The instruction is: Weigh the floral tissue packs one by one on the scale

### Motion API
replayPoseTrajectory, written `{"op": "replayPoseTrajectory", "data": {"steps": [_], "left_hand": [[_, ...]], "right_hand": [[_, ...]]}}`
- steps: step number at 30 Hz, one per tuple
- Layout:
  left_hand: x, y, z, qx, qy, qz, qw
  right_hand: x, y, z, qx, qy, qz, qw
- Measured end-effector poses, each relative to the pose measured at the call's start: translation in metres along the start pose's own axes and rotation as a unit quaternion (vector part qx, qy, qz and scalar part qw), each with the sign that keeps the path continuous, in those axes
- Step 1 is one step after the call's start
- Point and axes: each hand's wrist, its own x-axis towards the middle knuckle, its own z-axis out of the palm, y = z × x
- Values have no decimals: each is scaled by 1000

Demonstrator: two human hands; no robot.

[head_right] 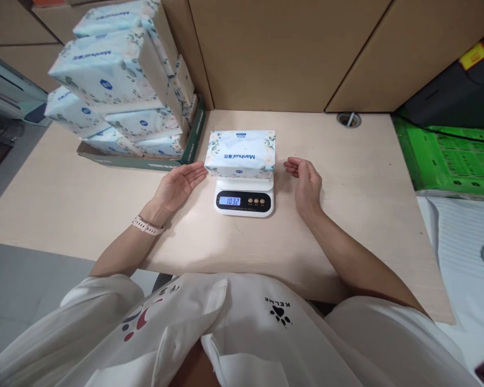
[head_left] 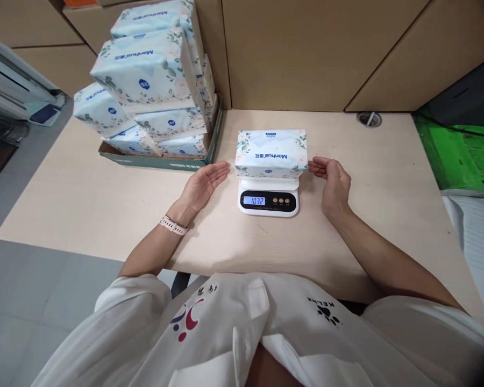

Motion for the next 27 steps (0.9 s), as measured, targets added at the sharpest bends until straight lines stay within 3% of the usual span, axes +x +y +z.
{"op": "replayPoseTrajectory", "data": {"steps": [27], "left_hand": [[-3, -3, 2, 15, -25, 15, 999]], "right_hand": [[-1, -4, 1, 10, 1, 13, 1000]]}}
